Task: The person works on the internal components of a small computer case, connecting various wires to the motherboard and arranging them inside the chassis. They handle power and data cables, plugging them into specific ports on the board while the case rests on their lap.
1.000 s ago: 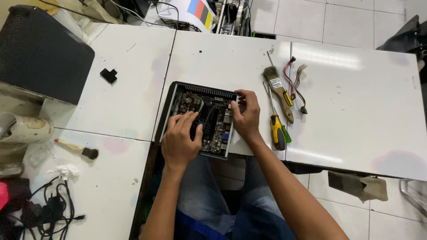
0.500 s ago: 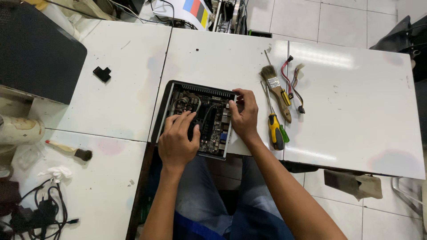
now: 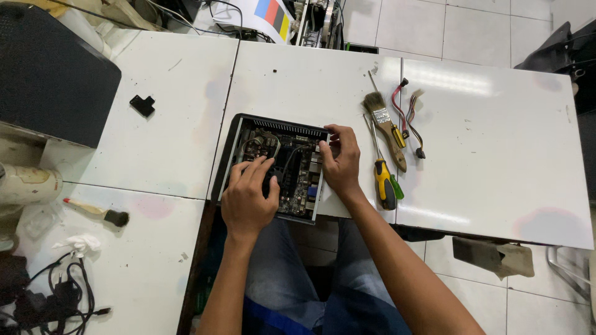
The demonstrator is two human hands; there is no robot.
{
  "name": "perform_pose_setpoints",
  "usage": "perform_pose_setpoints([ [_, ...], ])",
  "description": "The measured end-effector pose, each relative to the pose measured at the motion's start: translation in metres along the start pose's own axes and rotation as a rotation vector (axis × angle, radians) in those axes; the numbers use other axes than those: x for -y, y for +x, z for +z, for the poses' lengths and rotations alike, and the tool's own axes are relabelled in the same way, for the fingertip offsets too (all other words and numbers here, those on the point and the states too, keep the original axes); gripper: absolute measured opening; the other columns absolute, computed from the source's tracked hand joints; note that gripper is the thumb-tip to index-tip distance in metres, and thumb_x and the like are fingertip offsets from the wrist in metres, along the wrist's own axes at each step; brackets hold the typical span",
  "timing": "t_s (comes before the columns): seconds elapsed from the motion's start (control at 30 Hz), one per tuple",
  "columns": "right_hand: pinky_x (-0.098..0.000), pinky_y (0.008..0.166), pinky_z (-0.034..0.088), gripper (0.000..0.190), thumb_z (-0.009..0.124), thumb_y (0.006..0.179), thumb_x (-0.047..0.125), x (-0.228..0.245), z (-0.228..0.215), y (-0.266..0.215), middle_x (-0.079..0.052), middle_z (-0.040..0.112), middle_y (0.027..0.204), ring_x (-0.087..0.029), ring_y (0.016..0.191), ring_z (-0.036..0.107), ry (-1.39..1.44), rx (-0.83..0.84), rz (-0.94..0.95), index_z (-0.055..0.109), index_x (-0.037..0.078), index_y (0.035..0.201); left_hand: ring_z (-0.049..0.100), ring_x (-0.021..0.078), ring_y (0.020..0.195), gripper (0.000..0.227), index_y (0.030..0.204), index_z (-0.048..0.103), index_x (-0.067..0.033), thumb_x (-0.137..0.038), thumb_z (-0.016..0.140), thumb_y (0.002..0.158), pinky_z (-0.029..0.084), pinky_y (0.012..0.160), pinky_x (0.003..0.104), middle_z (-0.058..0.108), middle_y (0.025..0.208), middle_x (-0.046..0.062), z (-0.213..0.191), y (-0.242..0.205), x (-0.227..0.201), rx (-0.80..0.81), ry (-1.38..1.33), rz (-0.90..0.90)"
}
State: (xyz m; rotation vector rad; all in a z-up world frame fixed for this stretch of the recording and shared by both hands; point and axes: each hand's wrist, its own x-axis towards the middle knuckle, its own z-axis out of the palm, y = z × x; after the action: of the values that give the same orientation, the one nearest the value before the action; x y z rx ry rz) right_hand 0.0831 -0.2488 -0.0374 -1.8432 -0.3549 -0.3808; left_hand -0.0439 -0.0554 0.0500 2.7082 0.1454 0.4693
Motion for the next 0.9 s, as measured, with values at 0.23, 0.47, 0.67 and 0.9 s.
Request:
perform_pose_setpoints([
  [0.23, -0.0438, 0.087, 0.063, 0.033, 0.067, 0.102, 0.025, -0.0019, -0.0003, -0.0003, -0.015, 0.063, 0.111, -0.032, 0.099, 0.065, -0.004, 0.002, 0.004, 0.067, 0.006, 0.129, 0.071, 0.0283, 0.121, 0.035, 0.129, 0.079, -0.0191, -0.027, 0.069, 0.096, 0.068, 0.074, 0.042, 0.080, 0.126, 0.007, 0.0027, -0.0008, 0.0016, -0.007, -0.002, 0.006],
  [0.47, -0.0445, 0.086, 0.063, 0.032, 0.067, 0.102, 0.023, 0.0001, -0.0015, -0.0007, -0.015, 0.063, 0.111, -0.033, 0.099, 0.066, -0.002, 0.006, -0.006, 0.067, 0.005, 0.129, 0.071, 0.0293, 0.120, 0.035, 0.128, 0.079, -0.0192, -0.026, 0.069, 0.096, 0.069, 0.073, 0.044, 0.080, 0.125, 0.007, 0.0015, -0.0012, 0.0004, 0.006, -0.012, -0.004],
  [0.67, -0.0447, 0.085, 0.062, 0.033, 0.067, 0.102, 0.023, -0.0021, -0.0006, -0.0006, -0.016, 0.063, 0.111, -0.034, 0.098, 0.066, -0.004, 0.002, -0.004, 0.067, 0.005, 0.129, 0.070, 0.0312, 0.121, 0.037, 0.131, 0.077, -0.0184, -0.023, 0.067, 0.095, 0.069, 0.075, 0.046, 0.079, 0.127, 0.008, 0.0044, -0.0017, 0.0024, -0.015, -0.030, 0.004],
  [0.9, -0.0449, 0.085, 0.063, 0.033, 0.068, 0.102, 0.022, -0.0025, -0.0006, -0.0004, -0.017, 0.063, 0.111, -0.035, 0.098, 0.066, 0.001, -0.002, -0.012, 0.068, 0.005, 0.130, 0.067, 0.0295, 0.116, 0.041, 0.127, 0.078, -0.0158, -0.004, 0.058, 0.093, 0.063, 0.089, 0.044, 0.076, 0.122, 0.006, 0.0062, -0.0067, 0.0033, -0.309, -0.199, 0.066],
])
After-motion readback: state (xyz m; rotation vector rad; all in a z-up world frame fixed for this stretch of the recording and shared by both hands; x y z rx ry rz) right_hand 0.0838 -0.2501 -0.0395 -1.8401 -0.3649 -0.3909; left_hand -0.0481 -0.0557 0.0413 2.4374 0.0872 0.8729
